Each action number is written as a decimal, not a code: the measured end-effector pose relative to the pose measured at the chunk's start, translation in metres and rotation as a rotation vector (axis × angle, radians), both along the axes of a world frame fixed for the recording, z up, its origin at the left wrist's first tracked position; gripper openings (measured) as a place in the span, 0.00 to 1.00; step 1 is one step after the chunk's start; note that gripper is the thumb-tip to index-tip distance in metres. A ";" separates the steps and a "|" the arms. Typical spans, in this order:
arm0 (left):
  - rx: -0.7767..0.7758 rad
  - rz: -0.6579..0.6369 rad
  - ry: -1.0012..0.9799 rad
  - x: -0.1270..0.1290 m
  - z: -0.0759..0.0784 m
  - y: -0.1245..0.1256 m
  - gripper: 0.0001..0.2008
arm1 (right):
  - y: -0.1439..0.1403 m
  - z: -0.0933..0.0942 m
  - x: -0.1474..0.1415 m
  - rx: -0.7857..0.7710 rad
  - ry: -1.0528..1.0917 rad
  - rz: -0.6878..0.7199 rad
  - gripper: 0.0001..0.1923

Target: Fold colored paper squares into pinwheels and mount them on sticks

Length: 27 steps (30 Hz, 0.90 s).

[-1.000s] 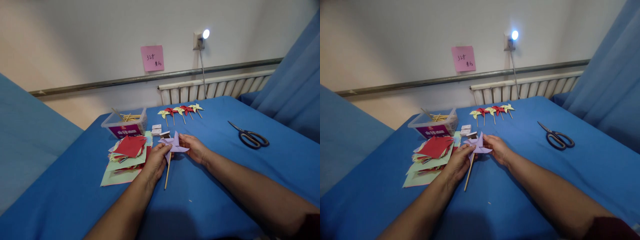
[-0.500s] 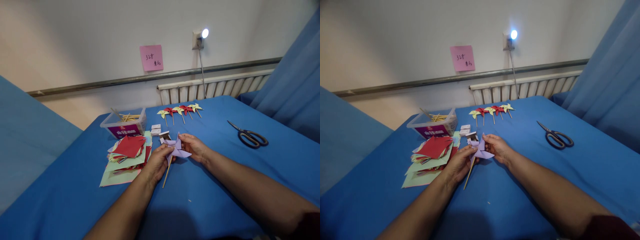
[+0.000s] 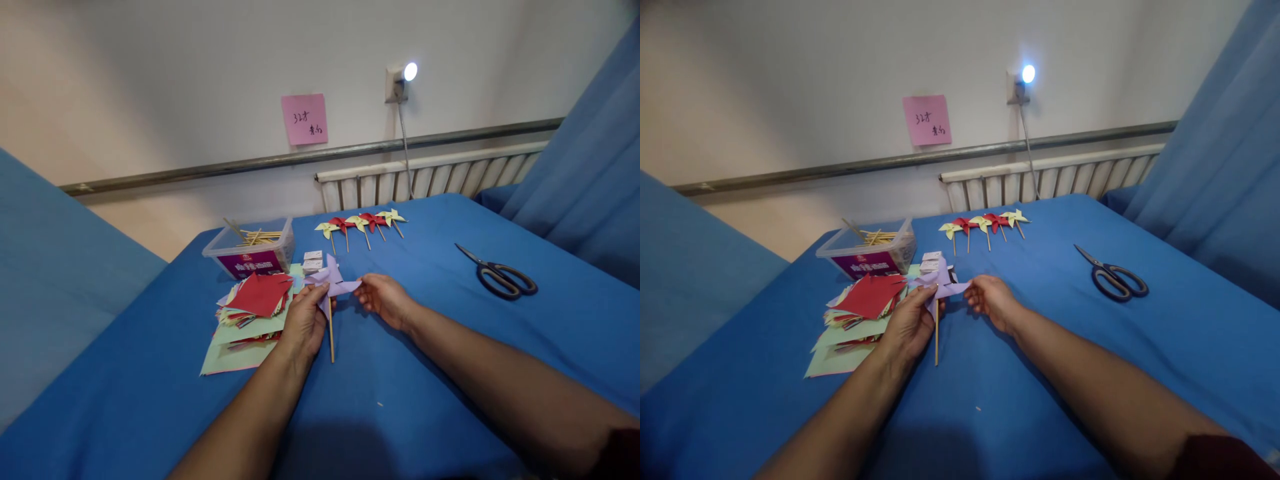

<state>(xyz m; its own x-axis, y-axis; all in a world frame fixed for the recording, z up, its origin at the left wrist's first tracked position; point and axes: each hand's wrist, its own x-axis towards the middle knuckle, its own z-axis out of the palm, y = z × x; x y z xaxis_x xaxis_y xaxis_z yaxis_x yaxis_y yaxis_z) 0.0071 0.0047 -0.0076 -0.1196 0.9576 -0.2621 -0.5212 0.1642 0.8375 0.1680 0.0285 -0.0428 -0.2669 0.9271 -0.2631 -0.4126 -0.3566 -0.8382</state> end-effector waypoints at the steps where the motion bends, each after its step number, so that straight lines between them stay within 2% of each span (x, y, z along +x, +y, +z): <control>1: 0.023 0.028 -0.002 -0.001 0.000 0.001 0.12 | -0.004 0.000 -0.004 0.032 -0.055 0.071 0.06; 4: 0.070 0.089 -0.002 -0.001 0.000 0.002 0.14 | -0.018 0.000 -0.016 0.131 -0.144 0.284 0.11; 7: 0.079 0.096 0.011 0.001 0.001 0.001 0.15 | -0.028 -0.002 -0.027 0.220 -0.202 0.366 0.15; 19: 0.045 -0.019 0.019 0.002 0.002 -0.003 0.16 | -0.030 -0.006 -0.032 0.308 -0.262 0.403 0.12; 27: 0.073 -0.005 0.022 0.006 0.008 -0.008 0.14 | -0.032 -0.001 -0.033 0.228 -0.151 0.454 0.19</control>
